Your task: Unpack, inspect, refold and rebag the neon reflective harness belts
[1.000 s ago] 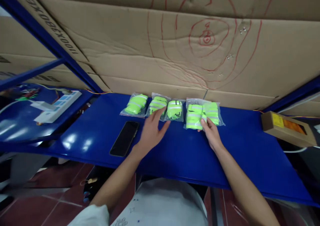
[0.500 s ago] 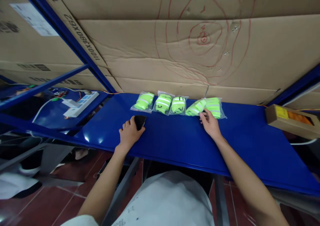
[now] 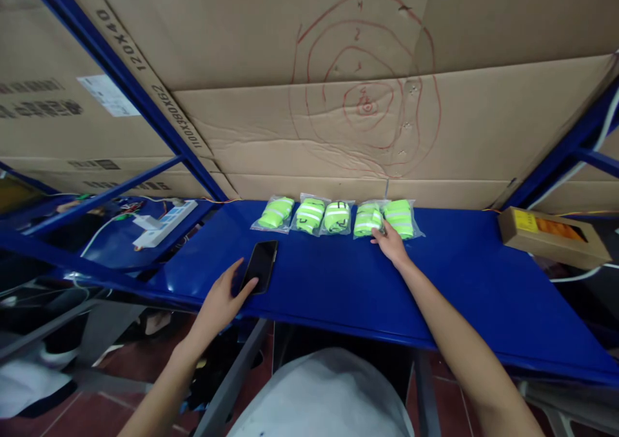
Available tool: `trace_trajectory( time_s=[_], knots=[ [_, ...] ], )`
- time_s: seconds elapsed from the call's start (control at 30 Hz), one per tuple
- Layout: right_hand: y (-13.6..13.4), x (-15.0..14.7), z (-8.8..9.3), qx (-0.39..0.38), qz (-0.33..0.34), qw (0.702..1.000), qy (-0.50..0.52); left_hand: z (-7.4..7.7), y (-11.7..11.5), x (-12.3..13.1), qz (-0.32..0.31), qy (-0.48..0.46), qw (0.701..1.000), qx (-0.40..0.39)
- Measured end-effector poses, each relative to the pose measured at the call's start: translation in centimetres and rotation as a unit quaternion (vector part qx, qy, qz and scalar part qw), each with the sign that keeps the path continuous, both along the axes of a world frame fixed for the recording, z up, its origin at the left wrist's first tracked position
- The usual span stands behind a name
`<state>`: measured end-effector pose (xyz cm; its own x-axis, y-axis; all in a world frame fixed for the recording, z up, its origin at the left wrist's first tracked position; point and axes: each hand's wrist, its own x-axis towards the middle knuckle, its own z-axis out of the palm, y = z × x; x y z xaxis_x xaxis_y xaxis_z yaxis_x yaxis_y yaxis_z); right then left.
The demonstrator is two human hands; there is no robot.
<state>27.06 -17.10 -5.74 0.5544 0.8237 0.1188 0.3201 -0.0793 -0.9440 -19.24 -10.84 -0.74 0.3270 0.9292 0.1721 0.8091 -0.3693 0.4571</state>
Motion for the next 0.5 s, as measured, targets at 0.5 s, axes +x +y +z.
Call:
trace_trajectory(
  time_s=[0.5],
  knots=[
    [-4.9,0.3,3.6,-0.053,-0.084,0.957,-0.274,-2.1,0.2,-1.0,-0.072,0.018,0.991,0.113]
  ],
)
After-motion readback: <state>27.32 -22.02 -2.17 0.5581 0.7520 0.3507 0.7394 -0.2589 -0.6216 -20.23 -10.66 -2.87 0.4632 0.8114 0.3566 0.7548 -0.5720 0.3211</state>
